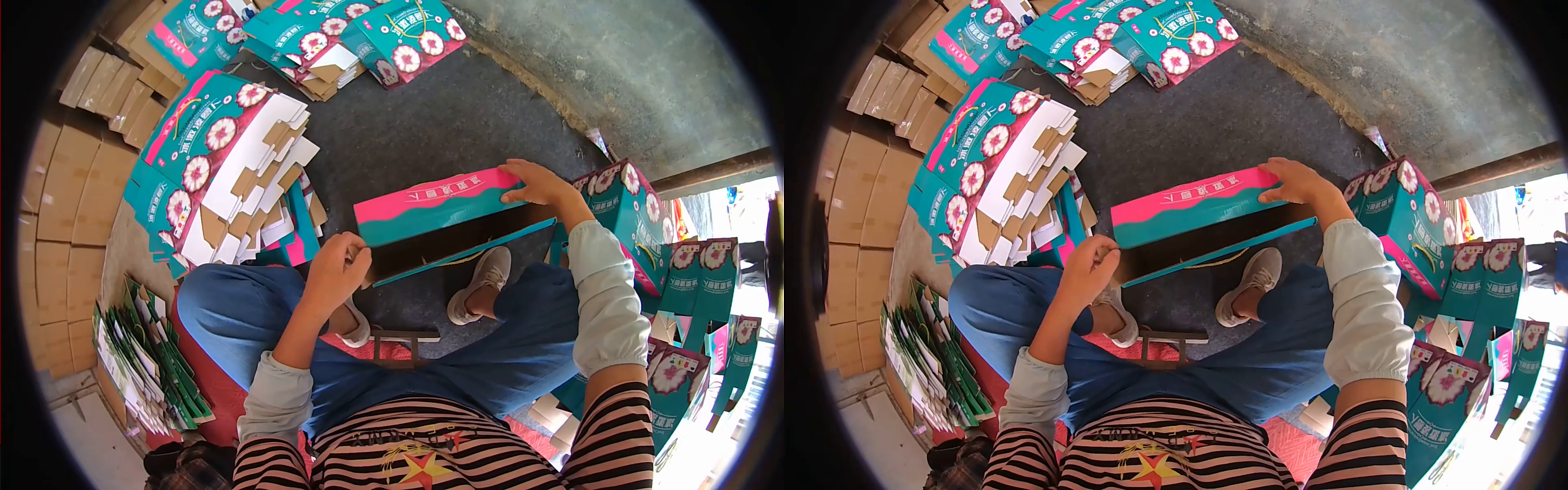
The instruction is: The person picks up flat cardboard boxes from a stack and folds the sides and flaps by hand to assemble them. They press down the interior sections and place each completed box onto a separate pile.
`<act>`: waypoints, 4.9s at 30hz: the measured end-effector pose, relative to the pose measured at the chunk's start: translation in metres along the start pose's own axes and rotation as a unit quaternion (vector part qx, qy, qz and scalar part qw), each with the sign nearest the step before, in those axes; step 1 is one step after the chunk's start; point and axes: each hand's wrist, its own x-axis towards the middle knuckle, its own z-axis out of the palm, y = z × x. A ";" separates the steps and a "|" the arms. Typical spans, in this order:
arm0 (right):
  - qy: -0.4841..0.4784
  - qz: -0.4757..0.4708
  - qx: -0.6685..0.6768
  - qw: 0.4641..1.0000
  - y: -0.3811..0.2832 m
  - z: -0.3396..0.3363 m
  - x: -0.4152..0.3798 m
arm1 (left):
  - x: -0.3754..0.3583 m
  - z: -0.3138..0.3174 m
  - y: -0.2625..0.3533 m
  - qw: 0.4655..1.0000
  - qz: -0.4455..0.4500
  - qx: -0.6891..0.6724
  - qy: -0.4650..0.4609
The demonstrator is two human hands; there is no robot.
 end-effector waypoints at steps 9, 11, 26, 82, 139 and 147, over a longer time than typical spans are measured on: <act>0.051 -0.064 -0.195 0.978 -0.035 0.018 0.007 | 0.014 0.004 0.002 0.996 0.047 0.065 -0.038; 0.064 -0.063 -0.201 0.975 -0.039 0.021 0.009 | 0.024 0.009 -0.006 0.990 0.077 0.101 -0.056; 0.088 -0.039 -0.206 0.974 -0.047 0.028 0.013 | 0.035 0.034 -0.016 0.920 0.222 0.315 -0.069; -0.104 0.085 -0.011 0.991 -0.020 0.013 -0.039 | 0.030 0.031 -0.018 0.937 0.206 0.275 -0.069; 0.790 0.290 0.318 0.437 0.186 0.140 -0.343 | 0.106 0.314 0.179 0.865 0.415 0.195 -0.204; 0.653 0.139 0.209 0.715 -0.038 -0.032 -0.293 | 0.113 0.050 0.135 0.854 0.223 0.350 -0.315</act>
